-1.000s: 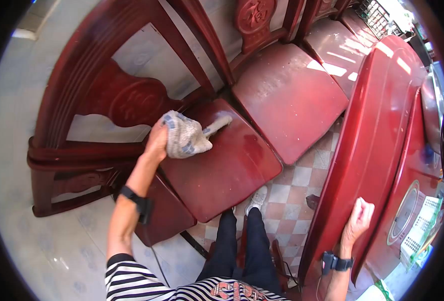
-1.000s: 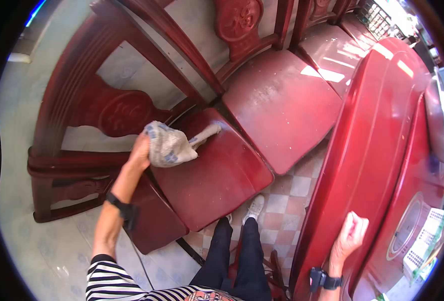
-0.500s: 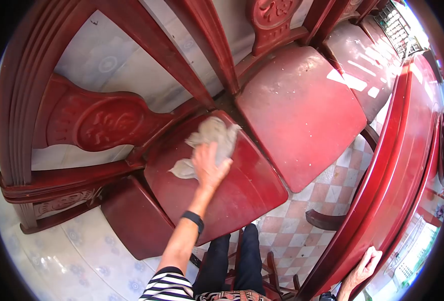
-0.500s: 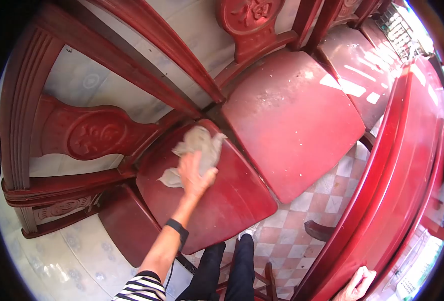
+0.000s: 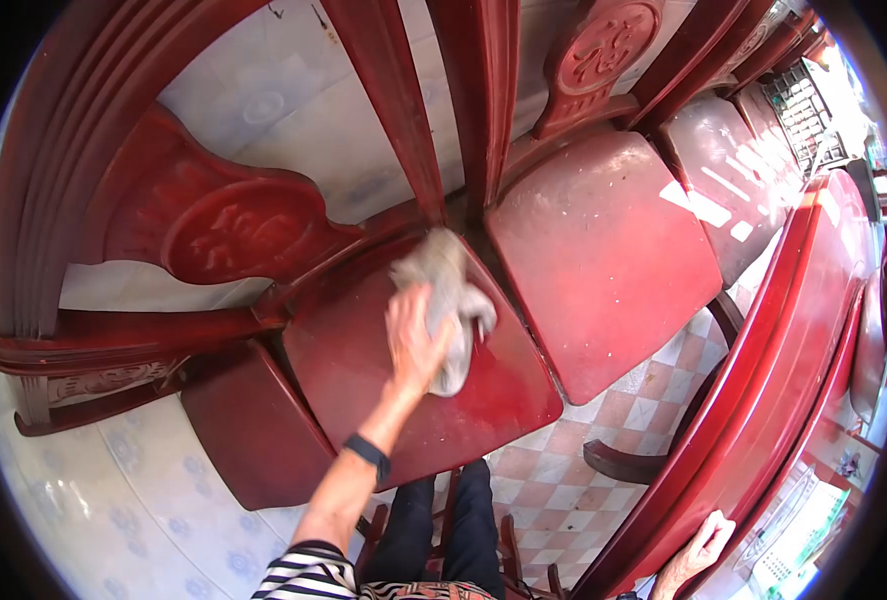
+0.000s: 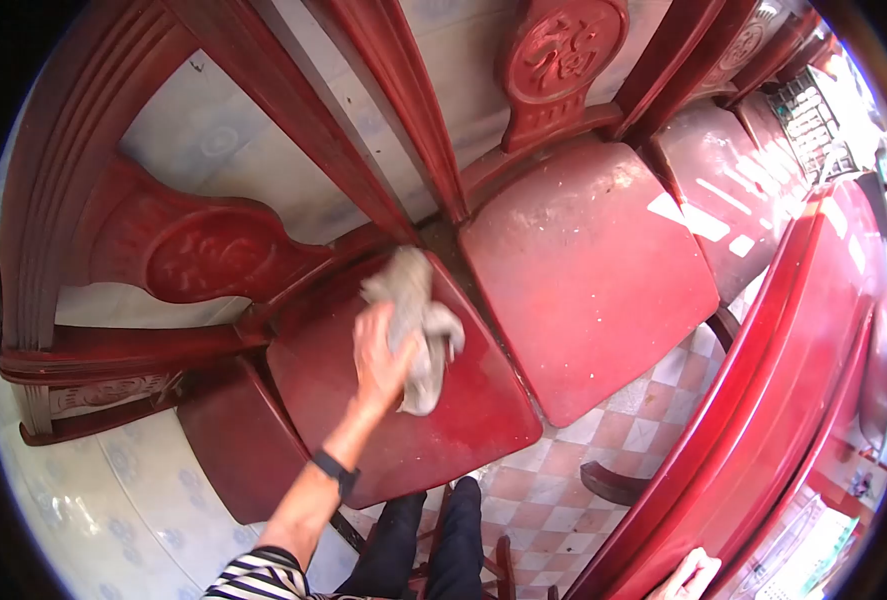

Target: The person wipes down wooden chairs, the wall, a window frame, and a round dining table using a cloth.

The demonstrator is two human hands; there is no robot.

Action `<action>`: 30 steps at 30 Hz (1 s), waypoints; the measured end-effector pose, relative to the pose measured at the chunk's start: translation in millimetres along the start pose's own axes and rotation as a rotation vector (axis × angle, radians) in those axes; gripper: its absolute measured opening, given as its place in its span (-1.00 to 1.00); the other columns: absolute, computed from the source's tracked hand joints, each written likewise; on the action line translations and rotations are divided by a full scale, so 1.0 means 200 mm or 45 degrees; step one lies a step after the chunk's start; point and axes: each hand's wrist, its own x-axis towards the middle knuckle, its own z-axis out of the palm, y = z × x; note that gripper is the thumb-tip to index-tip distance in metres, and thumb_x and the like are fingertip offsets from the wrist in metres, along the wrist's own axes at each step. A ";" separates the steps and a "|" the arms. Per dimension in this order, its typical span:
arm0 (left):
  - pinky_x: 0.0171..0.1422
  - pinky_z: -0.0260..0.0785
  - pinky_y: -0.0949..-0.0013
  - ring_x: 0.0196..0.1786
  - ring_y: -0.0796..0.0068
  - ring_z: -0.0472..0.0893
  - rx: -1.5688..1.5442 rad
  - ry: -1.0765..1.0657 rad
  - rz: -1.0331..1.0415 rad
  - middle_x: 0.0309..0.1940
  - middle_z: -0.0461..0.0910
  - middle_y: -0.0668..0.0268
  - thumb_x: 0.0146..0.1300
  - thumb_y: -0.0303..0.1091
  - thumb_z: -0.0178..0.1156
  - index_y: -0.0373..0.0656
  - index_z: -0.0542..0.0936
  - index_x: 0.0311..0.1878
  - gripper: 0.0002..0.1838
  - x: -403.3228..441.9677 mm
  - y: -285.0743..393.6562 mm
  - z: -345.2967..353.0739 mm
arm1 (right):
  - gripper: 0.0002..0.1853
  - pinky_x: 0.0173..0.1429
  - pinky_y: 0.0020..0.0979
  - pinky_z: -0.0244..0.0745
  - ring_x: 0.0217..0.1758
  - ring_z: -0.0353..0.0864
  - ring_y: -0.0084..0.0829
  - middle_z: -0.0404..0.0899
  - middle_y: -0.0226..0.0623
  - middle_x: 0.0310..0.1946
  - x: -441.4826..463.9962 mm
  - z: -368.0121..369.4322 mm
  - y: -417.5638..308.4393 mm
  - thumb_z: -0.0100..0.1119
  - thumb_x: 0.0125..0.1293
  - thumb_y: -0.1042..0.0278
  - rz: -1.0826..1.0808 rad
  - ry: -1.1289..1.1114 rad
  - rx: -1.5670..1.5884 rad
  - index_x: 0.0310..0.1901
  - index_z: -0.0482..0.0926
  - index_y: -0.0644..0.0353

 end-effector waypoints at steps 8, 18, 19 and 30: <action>0.08 0.18 0.02 0.12 0.14 0.34 0.406 -0.104 0.128 -0.11 0.42 0.21 -0.10 -0.15 0.32 -0.10 0.51 -0.11 -0.55 0.12 0.02 0.28 | -0.78 -0.18 -0.47 0.33 -0.36 0.33 -0.47 0.37 -0.28 -0.46 0.00 0.03 -0.28 0.06 0.34 0.37 0.008 0.051 -0.246 -0.42 0.40 0.33; 0.01 0.30 0.10 -0.07 0.04 0.47 0.087 0.183 -0.070 -0.16 0.54 0.13 -0.10 -0.35 0.27 -0.17 0.52 -0.15 -0.63 0.01 -0.14 -0.08 | -0.81 -0.14 -0.41 0.38 -0.31 0.41 -0.36 0.45 -0.18 -0.43 0.00 0.05 -0.29 0.08 0.33 0.38 -0.052 0.074 -0.297 -0.32 0.47 0.36; 0.08 0.26 0.12 0.00 0.02 0.43 0.159 0.271 -0.097 -0.07 0.50 0.06 -0.01 -0.33 0.26 -0.19 0.47 -0.05 -0.59 0.06 -0.21 -0.10 | -0.81 -0.14 -0.41 0.38 -0.31 0.41 -0.36 0.45 -0.18 -0.43 -0.01 0.04 -0.29 0.08 0.33 0.38 -0.048 0.069 -0.298 -0.32 0.47 0.36; 0.21 0.07 0.02 0.18 0.16 0.34 0.544 -0.289 0.151 0.11 0.43 0.14 0.25 0.11 -0.04 -0.19 0.42 0.16 -0.40 0.45 -0.27 0.07 | -0.79 -0.13 -0.37 0.37 -0.30 0.40 -0.33 0.46 -0.17 -0.38 0.00 0.03 -0.28 0.01 0.38 0.33 0.018 0.018 -0.406 -0.26 0.46 0.36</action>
